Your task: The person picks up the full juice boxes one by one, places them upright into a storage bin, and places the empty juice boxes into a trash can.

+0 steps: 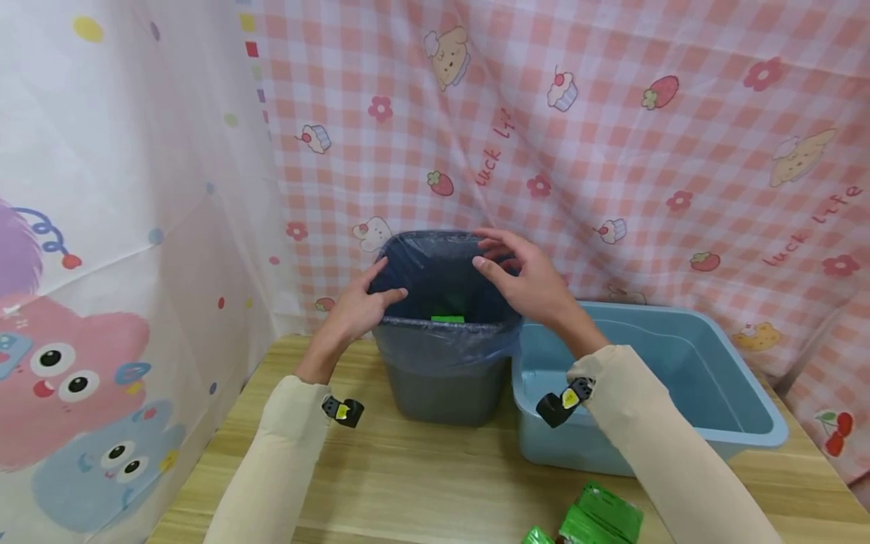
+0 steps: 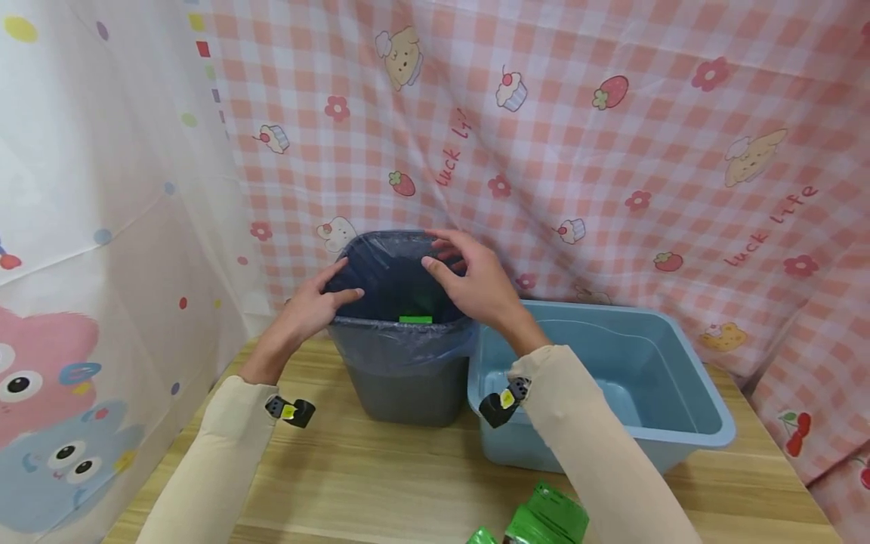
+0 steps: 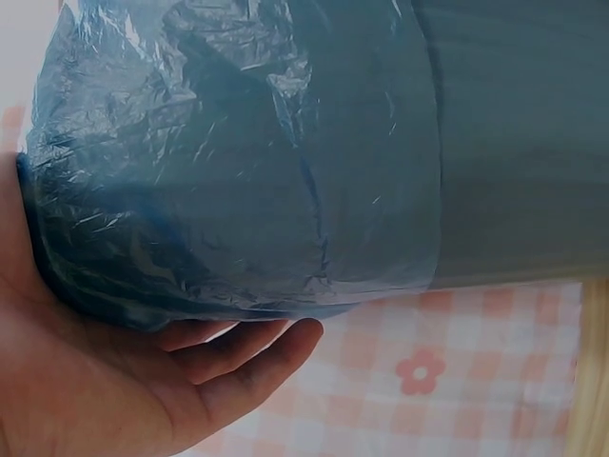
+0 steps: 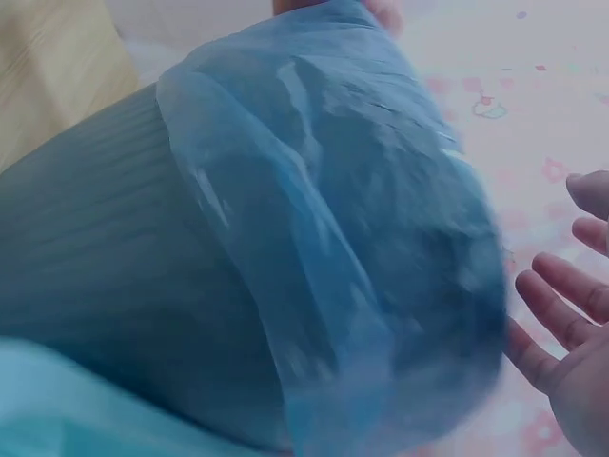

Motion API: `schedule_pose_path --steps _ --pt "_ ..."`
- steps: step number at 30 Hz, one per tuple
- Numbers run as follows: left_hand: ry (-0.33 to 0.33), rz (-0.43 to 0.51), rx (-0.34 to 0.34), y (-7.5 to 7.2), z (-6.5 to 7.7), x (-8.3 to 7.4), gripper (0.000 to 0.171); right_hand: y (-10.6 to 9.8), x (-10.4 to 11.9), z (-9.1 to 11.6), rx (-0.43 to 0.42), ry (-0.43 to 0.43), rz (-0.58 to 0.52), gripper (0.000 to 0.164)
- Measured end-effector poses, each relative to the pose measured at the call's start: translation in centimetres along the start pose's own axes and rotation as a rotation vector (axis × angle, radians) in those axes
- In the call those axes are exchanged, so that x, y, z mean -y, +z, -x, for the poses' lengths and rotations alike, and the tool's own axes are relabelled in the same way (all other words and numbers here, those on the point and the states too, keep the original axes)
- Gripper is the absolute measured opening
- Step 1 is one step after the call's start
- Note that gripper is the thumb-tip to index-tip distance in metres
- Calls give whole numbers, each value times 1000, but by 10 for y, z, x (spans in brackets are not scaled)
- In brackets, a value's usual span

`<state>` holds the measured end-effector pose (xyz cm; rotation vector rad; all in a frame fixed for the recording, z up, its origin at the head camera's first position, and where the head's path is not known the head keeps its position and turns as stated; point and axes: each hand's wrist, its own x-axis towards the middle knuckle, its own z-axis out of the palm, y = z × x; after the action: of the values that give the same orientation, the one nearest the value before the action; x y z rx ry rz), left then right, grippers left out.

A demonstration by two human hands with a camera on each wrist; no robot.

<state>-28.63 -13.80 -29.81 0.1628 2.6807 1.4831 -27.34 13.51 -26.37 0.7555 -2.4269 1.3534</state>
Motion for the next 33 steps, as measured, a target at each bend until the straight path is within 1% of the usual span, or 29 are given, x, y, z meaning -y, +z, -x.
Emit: schedule_pose_path --steps 2,4,8,11,14,19,25,29,33 --pt "1 4 -4 -1 0 0 74 -9 -1 6 1 -12 -3 46" --pt "4 14 -8 -2 0 0 73 -20 -3 13 2 -11 20 45" --pt "12 29 -11 -3 1 -1 72 -43 -10 29 -14 23 79 44" --pt "11 23 -6 -2 0 -1 72 -58 -18 41 -29 42 101 43" --pt "10 20 1 -1 -1 0 73 -72 -27 55 -36 82 131 42" --pt "10 22 0 1 -1 0 73 -93 -40 80 -27 131 232 46" --pt "7 15 -6 0 0 -1 72 -118 -66 107 -40 132 320 44" --pt "5 15 -16 0 0 -1 72 -130 -85 123 -59 157 378 44" --pt "7 20 -16 1 0 -1 71 -140 -101 138 -59 189 401 45"
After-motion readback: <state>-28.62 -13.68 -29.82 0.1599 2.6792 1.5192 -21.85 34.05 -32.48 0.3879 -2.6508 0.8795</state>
